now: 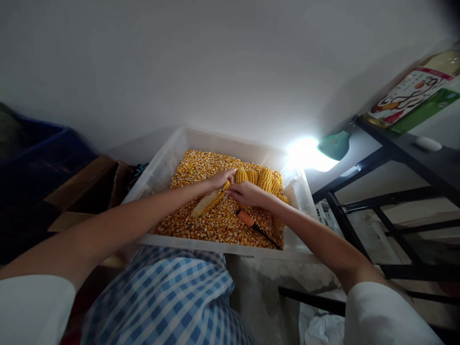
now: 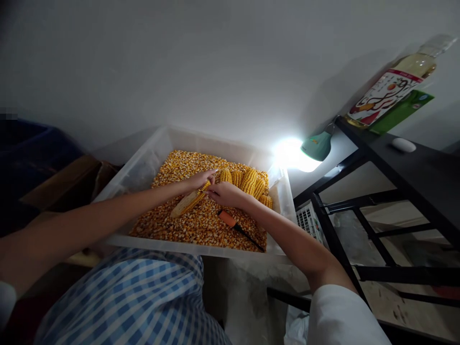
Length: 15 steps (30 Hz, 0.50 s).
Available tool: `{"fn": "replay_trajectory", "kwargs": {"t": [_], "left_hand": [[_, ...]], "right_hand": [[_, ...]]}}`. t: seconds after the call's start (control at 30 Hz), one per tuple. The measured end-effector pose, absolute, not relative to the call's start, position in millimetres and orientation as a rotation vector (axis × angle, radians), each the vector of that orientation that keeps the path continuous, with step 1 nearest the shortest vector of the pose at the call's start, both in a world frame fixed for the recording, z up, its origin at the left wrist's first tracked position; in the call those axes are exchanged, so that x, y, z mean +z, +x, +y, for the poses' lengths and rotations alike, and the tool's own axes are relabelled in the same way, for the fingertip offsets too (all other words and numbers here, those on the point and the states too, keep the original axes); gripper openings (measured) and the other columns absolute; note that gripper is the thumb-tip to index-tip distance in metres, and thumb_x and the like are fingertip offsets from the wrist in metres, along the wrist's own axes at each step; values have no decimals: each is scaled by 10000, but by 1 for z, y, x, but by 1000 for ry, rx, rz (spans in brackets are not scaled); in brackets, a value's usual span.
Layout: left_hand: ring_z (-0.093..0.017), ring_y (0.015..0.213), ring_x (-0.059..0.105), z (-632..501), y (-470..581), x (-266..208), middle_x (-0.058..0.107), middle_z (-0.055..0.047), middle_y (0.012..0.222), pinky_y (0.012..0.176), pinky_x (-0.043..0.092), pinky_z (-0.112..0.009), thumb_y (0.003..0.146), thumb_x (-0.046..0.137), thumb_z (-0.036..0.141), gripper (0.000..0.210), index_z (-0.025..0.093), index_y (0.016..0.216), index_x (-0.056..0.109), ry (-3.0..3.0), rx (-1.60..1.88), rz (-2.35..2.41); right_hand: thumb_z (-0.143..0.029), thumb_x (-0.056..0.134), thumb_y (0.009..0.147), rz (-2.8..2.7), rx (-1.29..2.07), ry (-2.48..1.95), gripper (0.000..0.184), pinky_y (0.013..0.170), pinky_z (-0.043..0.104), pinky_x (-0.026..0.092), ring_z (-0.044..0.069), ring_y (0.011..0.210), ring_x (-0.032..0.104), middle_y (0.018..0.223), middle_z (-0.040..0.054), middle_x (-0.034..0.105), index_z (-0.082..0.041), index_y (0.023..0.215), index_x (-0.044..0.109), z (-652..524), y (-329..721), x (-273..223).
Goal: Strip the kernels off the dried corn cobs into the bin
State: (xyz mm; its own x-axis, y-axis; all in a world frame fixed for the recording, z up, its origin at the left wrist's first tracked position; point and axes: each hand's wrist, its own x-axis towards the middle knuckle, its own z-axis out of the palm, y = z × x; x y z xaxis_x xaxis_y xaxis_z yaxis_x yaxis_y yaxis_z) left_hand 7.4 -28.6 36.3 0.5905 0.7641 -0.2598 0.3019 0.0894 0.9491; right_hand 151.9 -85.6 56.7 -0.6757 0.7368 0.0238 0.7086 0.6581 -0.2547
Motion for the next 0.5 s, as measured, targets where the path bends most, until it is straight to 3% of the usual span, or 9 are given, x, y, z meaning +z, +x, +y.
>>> {"fn": "replay_trajectory", "kwargs": {"t": [0.5], "left_hand": [[-137, 374, 466, -20, 5, 33, 492, -50, 393, 428, 401, -257, 763, 257, 634, 613, 143, 541, 550, 1396, 200, 691]], "right_hand": [[-309, 376, 887, -2703, 601, -1023, 321, 582, 178, 304, 60, 551, 428, 657, 10, 574, -130, 864, 643, -84, 153, 71]]}}
